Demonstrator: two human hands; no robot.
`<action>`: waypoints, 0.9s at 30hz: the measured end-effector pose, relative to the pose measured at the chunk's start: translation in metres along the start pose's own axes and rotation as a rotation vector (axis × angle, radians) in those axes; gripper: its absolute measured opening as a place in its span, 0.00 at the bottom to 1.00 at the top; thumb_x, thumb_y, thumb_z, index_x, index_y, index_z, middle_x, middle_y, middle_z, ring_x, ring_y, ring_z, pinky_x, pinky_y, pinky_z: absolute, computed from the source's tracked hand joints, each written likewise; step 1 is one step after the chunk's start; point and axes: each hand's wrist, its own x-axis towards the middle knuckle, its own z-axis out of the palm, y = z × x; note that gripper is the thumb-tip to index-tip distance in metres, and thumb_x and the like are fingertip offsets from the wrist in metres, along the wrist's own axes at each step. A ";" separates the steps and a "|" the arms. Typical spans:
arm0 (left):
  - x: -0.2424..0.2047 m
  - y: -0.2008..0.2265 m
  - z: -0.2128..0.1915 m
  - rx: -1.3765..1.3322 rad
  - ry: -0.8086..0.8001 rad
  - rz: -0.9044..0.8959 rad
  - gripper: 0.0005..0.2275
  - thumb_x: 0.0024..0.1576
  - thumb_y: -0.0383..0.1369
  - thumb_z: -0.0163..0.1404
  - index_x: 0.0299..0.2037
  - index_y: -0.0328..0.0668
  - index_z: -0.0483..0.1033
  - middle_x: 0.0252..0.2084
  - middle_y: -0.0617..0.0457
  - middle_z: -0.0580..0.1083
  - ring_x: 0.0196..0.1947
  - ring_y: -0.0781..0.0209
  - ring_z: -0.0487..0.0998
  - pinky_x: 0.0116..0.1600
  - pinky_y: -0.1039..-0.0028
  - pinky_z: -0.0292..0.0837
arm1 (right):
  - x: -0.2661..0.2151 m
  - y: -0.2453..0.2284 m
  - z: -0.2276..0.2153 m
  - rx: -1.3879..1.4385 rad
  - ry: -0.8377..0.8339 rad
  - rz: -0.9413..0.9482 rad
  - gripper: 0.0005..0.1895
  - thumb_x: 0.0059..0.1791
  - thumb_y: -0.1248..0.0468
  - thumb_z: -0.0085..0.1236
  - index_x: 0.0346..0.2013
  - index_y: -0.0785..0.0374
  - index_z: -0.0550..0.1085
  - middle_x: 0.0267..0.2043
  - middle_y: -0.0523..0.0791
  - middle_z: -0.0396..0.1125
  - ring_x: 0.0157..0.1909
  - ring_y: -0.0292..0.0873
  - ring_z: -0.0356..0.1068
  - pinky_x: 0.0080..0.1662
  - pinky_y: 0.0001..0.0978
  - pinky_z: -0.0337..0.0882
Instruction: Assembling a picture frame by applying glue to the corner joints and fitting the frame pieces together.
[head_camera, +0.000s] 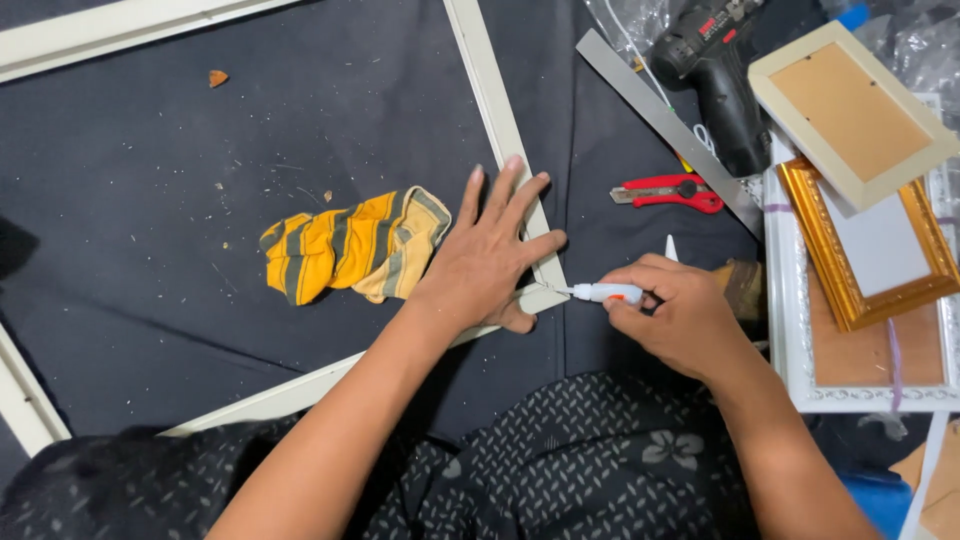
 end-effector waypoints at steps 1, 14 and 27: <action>0.001 -0.002 0.000 -0.068 -0.031 -0.005 0.42 0.29 0.48 0.72 0.60 0.58 0.72 0.76 0.42 0.48 0.75 0.23 0.38 0.74 0.36 0.32 | 0.002 0.001 0.000 -0.012 -0.008 0.020 0.13 0.40 0.68 0.66 0.37 0.55 0.86 0.28 0.46 0.73 0.30 0.41 0.70 0.33 0.33 0.69; 0.008 -0.010 -0.004 -0.270 -0.124 -0.031 0.41 0.31 0.45 0.73 0.60 0.57 0.70 0.77 0.42 0.44 0.78 0.34 0.33 0.76 0.44 0.26 | 0.014 0.004 0.003 -0.069 -0.060 0.106 0.11 0.44 0.64 0.63 0.40 0.55 0.86 0.32 0.50 0.75 0.36 0.53 0.77 0.30 0.35 0.72; 0.004 -0.014 0.009 -0.328 0.114 0.013 0.42 0.17 0.40 0.74 0.51 0.53 0.77 0.74 0.43 0.53 0.77 0.38 0.42 0.76 0.47 0.39 | 0.017 -0.025 0.008 -0.131 -0.047 0.124 0.14 0.39 0.70 0.66 0.38 0.59 0.85 0.28 0.38 0.70 0.22 0.34 0.62 0.26 0.24 0.60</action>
